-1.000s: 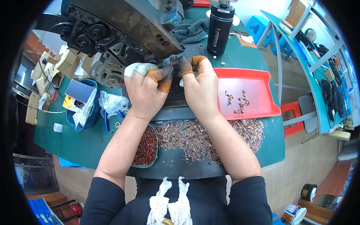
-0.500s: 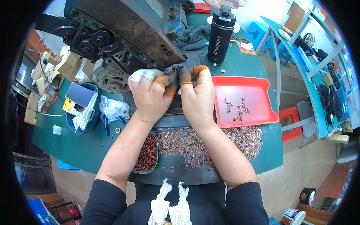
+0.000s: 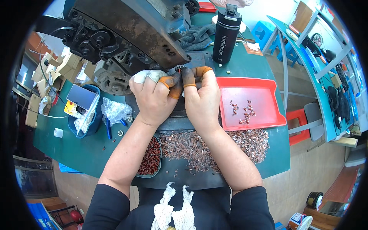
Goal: The person repeatedly picks up wire segments and metal terminals, fits them together by hand, and feeds them into a crimping machine.
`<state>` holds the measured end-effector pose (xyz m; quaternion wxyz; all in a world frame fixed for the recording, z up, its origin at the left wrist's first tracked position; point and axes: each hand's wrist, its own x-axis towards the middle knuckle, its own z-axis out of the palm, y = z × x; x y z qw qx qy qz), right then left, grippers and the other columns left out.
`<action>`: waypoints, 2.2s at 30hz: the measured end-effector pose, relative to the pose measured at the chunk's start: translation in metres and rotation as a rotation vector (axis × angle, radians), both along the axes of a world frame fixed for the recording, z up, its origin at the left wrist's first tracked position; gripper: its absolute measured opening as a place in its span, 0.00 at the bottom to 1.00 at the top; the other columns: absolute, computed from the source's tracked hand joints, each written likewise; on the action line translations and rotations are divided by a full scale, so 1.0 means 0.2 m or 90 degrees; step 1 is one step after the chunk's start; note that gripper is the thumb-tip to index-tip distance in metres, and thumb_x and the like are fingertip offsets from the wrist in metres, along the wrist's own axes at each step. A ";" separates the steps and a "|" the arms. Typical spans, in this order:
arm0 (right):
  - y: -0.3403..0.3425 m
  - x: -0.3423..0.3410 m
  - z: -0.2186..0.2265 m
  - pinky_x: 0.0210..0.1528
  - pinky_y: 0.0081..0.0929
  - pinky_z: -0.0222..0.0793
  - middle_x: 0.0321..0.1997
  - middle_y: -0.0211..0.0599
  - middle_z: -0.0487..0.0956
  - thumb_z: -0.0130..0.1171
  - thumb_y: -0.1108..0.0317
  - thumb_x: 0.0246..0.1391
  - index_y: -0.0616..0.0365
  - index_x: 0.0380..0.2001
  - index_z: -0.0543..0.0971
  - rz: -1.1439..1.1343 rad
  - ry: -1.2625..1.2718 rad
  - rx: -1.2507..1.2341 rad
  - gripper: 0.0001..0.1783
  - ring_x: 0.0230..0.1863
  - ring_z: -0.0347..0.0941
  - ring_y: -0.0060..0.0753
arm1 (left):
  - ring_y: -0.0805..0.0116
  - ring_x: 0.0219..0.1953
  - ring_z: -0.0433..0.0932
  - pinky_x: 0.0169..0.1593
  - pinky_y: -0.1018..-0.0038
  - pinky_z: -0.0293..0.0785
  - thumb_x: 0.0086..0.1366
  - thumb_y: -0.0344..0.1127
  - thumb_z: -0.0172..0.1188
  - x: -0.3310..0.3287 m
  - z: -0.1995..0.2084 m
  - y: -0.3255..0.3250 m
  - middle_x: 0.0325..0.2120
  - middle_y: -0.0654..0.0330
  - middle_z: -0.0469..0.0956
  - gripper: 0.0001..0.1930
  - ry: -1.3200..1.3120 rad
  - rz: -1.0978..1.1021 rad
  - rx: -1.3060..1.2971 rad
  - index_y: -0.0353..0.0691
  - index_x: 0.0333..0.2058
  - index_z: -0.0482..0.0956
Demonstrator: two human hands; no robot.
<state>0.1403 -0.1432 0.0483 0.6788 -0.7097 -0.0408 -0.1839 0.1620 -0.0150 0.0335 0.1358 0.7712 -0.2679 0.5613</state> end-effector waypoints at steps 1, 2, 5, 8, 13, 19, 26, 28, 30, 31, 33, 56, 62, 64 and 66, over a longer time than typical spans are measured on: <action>0.00 0.00 0.00 0.31 0.13 0.60 0.33 0.25 0.73 0.51 0.74 0.64 0.62 0.39 0.72 0.000 0.001 0.000 0.03 0.32 0.64 0.11 | 0.59 0.39 0.71 0.42 0.60 0.59 0.43 0.34 0.71 0.00 0.00 0.00 0.33 0.64 0.74 0.20 -0.003 -0.001 0.001 0.48 0.34 0.70; 0.00 0.00 0.00 0.31 0.13 0.60 0.33 0.25 0.73 0.51 0.74 0.64 0.62 0.40 0.72 0.000 -0.002 0.001 0.04 0.32 0.64 0.11 | 0.59 0.39 0.71 0.42 0.60 0.59 0.43 0.34 0.71 0.00 0.00 0.00 0.33 0.64 0.74 0.20 -0.005 -0.001 0.001 0.49 0.34 0.70; -0.01 0.00 0.00 0.31 0.13 0.61 0.33 0.26 0.73 0.51 0.74 0.64 0.63 0.40 0.72 -0.007 -0.013 -0.019 0.04 0.32 0.64 0.11 | 0.61 0.40 0.71 0.47 0.59 0.62 0.47 0.34 0.68 -0.01 0.01 -0.01 0.33 0.63 0.75 0.12 0.001 0.014 -0.004 0.46 0.29 0.73; 0.01 -0.01 0.01 0.30 0.18 0.65 0.31 0.31 0.76 0.53 0.72 0.62 0.64 0.38 0.72 -0.010 -0.063 -0.043 0.06 0.30 0.68 0.16 | 0.60 0.40 0.72 0.47 0.59 0.62 0.47 0.34 0.68 -0.03 0.01 0.00 0.33 0.63 0.75 0.14 0.025 0.001 -0.018 0.46 0.30 0.72; -0.05 -0.12 0.07 0.35 0.15 0.64 0.32 0.27 0.73 0.52 0.71 0.65 0.61 0.40 0.72 0.060 -0.055 -0.093 0.05 0.34 0.67 0.15 | 0.58 0.41 0.71 0.47 0.59 0.61 0.47 0.34 0.69 -0.18 0.08 0.06 0.35 0.63 0.74 0.15 0.075 -0.017 -0.025 0.47 0.34 0.75; -0.47 -0.32 -0.08 0.37 0.17 0.67 0.31 0.26 0.74 0.55 0.71 0.63 0.62 0.40 0.73 -0.064 -0.030 -0.191 0.06 0.33 0.68 0.15 | 0.52 0.45 0.70 0.54 0.58 0.58 0.50 0.36 0.71 -0.62 0.10 0.29 0.37 0.57 0.73 0.15 0.681 0.053 -0.043 0.44 0.38 0.80; -0.56 -0.49 -0.13 0.37 0.24 0.70 0.32 0.37 0.80 0.63 0.71 0.56 0.64 0.39 0.77 -0.136 0.069 -0.357 0.10 0.32 0.74 0.26 | 0.54 0.47 0.68 0.60 0.59 0.54 0.49 0.36 0.73 -0.76 -0.07 0.37 0.36 0.56 0.72 0.15 0.655 0.119 0.051 0.41 0.35 0.80; -0.50 -0.52 -0.13 0.37 0.26 0.70 0.32 0.39 0.80 0.63 0.71 0.55 0.64 0.38 0.78 -0.099 0.061 -0.374 0.10 0.32 0.75 0.30 | 0.56 0.45 0.69 0.60 0.59 0.54 0.49 0.35 0.72 -0.75 -0.11 0.37 0.34 0.57 0.73 0.13 0.635 0.129 0.051 0.41 0.33 0.80; -0.43 -0.56 -0.11 0.37 0.29 0.71 0.32 0.43 0.80 0.64 0.71 0.54 0.62 0.37 0.78 -0.046 0.061 -0.411 0.09 0.32 0.77 0.37 | 0.60 0.40 0.72 0.59 0.60 0.55 0.51 0.33 0.71 -0.76 -0.12 0.36 0.28 0.60 0.74 0.07 0.599 0.149 0.040 0.42 0.28 0.82; -0.40 -0.58 -0.10 0.36 0.29 0.71 0.32 0.43 0.80 0.64 0.71 0.53 0.61 0.37 0.78 -0.018 0.049 -0.418 0.09 0.31 0.77 0.38 | 0.60 0.40 0.72 0.59 0.60 0.55 0.51 0.33 0.71 -0.77 -0.11 0.36 0.28 0.60 0.74 0.07 0.598 0.151 0.045 0.42 0.28 0.82; -0.33 -0.59 -0.14 0.31 0.23 0.67 0.29 0.36 0.77 0.62 0.74 0.55 0.62 0.38 0.78 0.026 -0.026 -0.419 0.08 0.25 0.69 0.25 | 0.61 0.39 0.72 0.59 0.60 0.55 0.51 0.33 0.71 -0.80 -0.10 0.38 0.29 0.60 0.76 0.07 0.638 0.077 -0.048 0.43 0.30 0.84; -0.17 -0.67 -0.35 0.12 0.10 0.48 0.19 0.22 0.70 0.62 0.55 0.59 0.55 0.33 0.72 0.497 0.442 0.141 0.16 0.12 0.56 0.11 | 0.55 0.43 0.67 0.48 0.64 0.64 0.51 0.34 0.71 -0.95 -0.08 0.28 0.33 0.58 0.70 0.13 0.683 -0.329 -0.253 0.40 0.32 0.76; -0.16 -0.76 -0.23 0.21 0.14 0.54 0.24 0.23 0.71 0.63 0.65 0.56 0.54 0.26 0.71 0.354 0.349 0.186 0.11 0.21 0.61 0.12 | 0.56 0.40 0.70 0.46 0.64 0.68 0.50 0.35 0.72 -0.89 -0.08 0.19 0.31 0.57 0.71 0.12 0.629 -0.426 -0.353 0.41 0.29 0.77; -0.16 -0.72 -0.21 0.21 0.15 0.50 0.22 0.19 0.66 0.65 0.59 0.55 0.53 0.25 0.71 0.377 0.346 0.107 0.15 0.20 0.58 0.12 | 0.58 0.42 0.73 0.46 0.66 0.70 0.51 0.33 0.72 -0.89 -0.03 0.20 0.34 0.58 0.74 0.12 0.669 -0.404 -0.357 0.41 0.32 0.79; -0.12 -0.70 -0.18 0.22 0.14 0.55 0.21 0.22 0.71 0.64 0.61 0.55 0.55 0.25 0.73 0.403 0.327 0.090 0.13 0.21 0.63 0.13 | 0.60 0.39 0.76 0.45 0.68 0.72 0.51 0.29 0.71 -0.89 0.00 0.24 0.33 0.58 0.77 0.11 0.666 -0.340 -0.303 0.41 0.33 0.80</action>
